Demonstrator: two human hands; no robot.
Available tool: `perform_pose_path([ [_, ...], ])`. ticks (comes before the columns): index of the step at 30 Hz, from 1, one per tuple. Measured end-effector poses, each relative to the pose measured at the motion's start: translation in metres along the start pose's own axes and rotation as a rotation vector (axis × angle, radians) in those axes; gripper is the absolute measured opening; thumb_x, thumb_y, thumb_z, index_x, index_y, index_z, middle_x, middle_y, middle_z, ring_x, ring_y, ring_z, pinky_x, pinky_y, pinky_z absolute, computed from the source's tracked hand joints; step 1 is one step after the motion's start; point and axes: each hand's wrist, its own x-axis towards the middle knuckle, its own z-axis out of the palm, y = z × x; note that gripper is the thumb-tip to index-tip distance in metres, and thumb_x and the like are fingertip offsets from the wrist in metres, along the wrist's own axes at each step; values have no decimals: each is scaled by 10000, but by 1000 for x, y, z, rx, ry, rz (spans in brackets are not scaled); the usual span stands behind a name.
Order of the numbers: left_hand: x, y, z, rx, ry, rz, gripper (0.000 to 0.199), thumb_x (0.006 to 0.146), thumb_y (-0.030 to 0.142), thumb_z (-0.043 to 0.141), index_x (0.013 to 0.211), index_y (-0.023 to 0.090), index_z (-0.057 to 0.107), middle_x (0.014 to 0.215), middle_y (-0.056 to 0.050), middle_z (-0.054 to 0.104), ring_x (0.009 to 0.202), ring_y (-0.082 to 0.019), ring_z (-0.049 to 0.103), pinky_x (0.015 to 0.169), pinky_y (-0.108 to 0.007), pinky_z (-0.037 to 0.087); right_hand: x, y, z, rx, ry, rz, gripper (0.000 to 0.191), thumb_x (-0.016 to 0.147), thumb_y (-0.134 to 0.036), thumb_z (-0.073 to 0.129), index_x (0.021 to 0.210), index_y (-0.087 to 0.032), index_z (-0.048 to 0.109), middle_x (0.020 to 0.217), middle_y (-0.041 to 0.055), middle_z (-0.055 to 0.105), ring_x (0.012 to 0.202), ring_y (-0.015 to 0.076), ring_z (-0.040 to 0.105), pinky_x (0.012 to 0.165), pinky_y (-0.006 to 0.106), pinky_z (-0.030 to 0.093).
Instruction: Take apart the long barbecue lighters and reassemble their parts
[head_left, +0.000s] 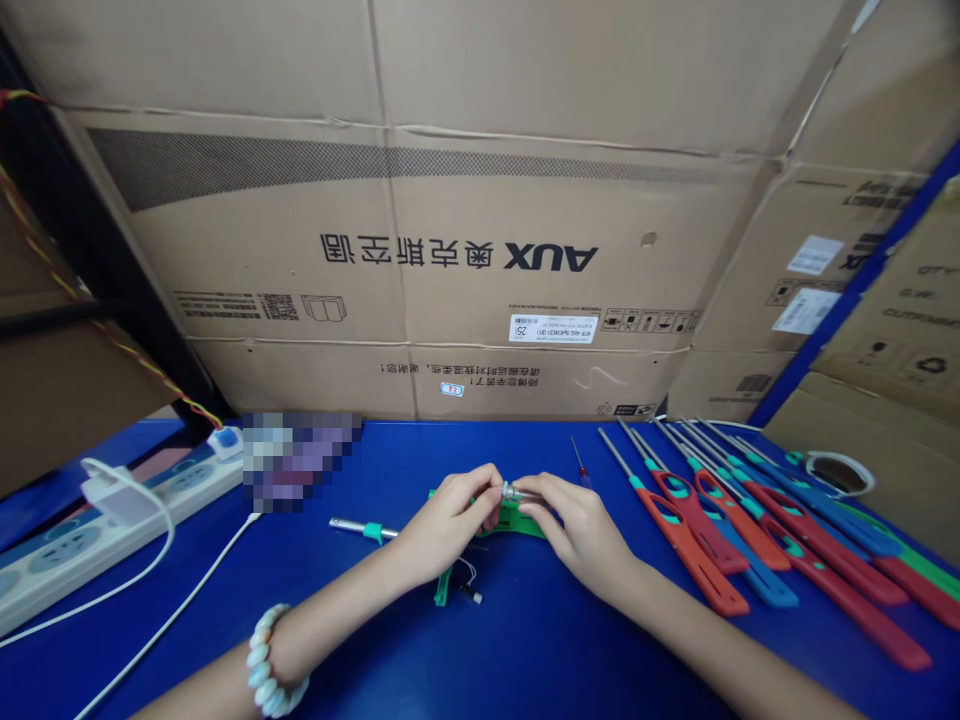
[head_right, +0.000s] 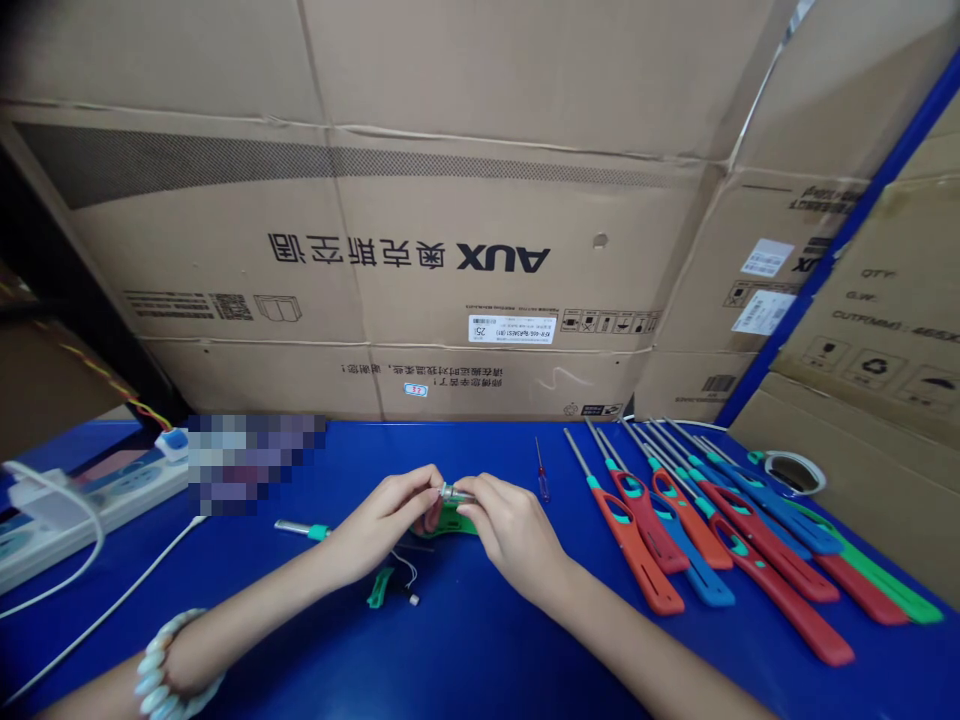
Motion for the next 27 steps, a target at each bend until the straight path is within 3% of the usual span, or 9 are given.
perform_pose_path([
  [19, 3, -12, 6, -370, -19, -62, 348, 872, 477, 531, 741, 156, 495, 597, 17, 550, 540, -109, 513, 548, -228, 433, -1, 1, 0, 93, 13, 59, 141, 936, -189, 464, 1000, -201, 588, 910, 63, 688, 810, 192, 667, 722, 299, 533],
  [23, 3, -8, 10, -529, 34, -171, 276, 791, 381, 602, 674, 148, 509, 584, 4, 551, 548, -125, 538, 531, -233, 446, -2, 1, 3, 109, 3, 66, 143, 936, -181, 462, 1011, -195, 583, 919, 64, 682, 820, 192, 664, 735, 303, 533],
  [27, 1, -1, 18, -617, 103, -204, 203, 758, 275, 532, 613, 164, 442, 582, 18, 510, 549, -109, 519, 513, -202, 408, -5, 1, 8, 121, 11, 53, 149, 939, -180, 449, 1036, -199, 561, 923, 68, 678, 819, 194, 664, 743, 308, 534],
])
